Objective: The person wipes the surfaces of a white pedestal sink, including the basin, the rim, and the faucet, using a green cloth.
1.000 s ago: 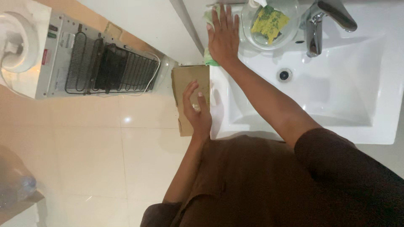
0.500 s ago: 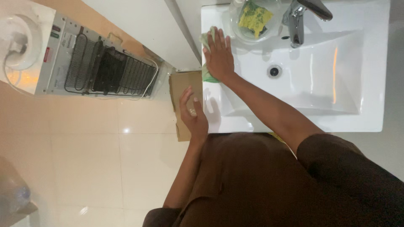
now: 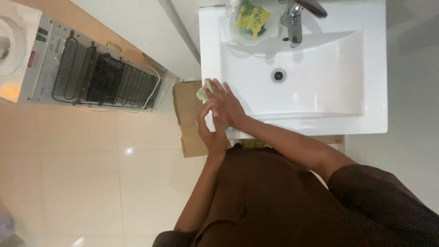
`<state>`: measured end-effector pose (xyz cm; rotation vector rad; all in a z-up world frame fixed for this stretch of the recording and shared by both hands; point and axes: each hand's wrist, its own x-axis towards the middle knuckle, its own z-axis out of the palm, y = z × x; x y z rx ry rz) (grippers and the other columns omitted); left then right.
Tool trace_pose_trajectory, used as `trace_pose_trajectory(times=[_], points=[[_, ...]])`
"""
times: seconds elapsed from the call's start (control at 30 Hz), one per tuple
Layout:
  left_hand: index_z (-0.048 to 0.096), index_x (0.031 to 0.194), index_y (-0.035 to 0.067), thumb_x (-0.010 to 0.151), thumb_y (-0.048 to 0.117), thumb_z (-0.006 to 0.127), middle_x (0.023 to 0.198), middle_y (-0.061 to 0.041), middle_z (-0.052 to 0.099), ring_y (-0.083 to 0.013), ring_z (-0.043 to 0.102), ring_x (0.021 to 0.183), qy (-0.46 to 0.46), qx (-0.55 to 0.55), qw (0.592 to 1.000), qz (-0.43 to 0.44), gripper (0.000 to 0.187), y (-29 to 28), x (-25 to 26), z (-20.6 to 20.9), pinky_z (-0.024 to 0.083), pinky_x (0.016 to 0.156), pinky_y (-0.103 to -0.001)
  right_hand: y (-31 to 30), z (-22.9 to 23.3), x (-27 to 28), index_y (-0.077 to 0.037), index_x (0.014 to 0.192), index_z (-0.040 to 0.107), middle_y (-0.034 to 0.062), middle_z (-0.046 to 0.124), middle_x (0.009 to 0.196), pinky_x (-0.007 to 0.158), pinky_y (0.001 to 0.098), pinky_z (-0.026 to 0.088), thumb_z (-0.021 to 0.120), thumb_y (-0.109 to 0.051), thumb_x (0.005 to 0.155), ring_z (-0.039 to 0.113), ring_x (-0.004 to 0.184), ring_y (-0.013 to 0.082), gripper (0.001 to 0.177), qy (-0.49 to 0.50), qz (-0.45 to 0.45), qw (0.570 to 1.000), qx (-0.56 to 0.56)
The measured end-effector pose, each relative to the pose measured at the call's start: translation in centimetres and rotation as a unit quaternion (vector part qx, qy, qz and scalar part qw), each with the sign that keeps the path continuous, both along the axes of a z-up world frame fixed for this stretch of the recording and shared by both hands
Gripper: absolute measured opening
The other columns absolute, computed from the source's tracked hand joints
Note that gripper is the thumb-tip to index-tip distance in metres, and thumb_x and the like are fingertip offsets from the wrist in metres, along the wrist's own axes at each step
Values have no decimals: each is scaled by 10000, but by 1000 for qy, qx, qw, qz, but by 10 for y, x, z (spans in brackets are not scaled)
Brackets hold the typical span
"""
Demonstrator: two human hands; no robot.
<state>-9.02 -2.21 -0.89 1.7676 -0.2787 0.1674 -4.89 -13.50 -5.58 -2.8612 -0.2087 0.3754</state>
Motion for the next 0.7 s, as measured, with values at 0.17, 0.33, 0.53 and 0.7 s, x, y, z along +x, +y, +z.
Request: trace_pose_trajectory(times=[0.17,0.33,0.53,0.7], points=[[570,1329,0,1110,150,532,1437,-184,591,-326,533,1416,-3,26,1000,-16,268,-8,-19,0,424,1190,-451,0,-11,-44,-77,1635,187,147,119,1712,1263,531,94,456,-354,1047,89,1580,329,704,-92,17,987,132],[575,1338,0,1104,149,509,1404,-162,630,-300,578,1369,-11,25,999,-33,286,-21,-33,9,434,1193,-439,-9,-11,-82,-83,1613,330,121,240,1720,1283,531,147,482,-313,1085,178,1602,305,596,-129,20,979,158],[587,1341,-3,1071,136,524,1395,-152,619,-279,597,1290,49,21,997,-48,310,-41,-43,23,479,1103,-406,-32,6,-118,-23,1504,401,119,350,1606,1271,560,177,615,-285,955,224,1563,297,645,-49,25,987,152],[590,1332,-3,1061,107,528,1395,-145,627,-270,598,1275,40,12,997,-65,299,-53,-49,27,489,1084,-391,-53,3,-146,-83,1530,350,140,276,1629,1243,556,144,588,-265,958,204,1536,316,646,-2,19,998,57]])
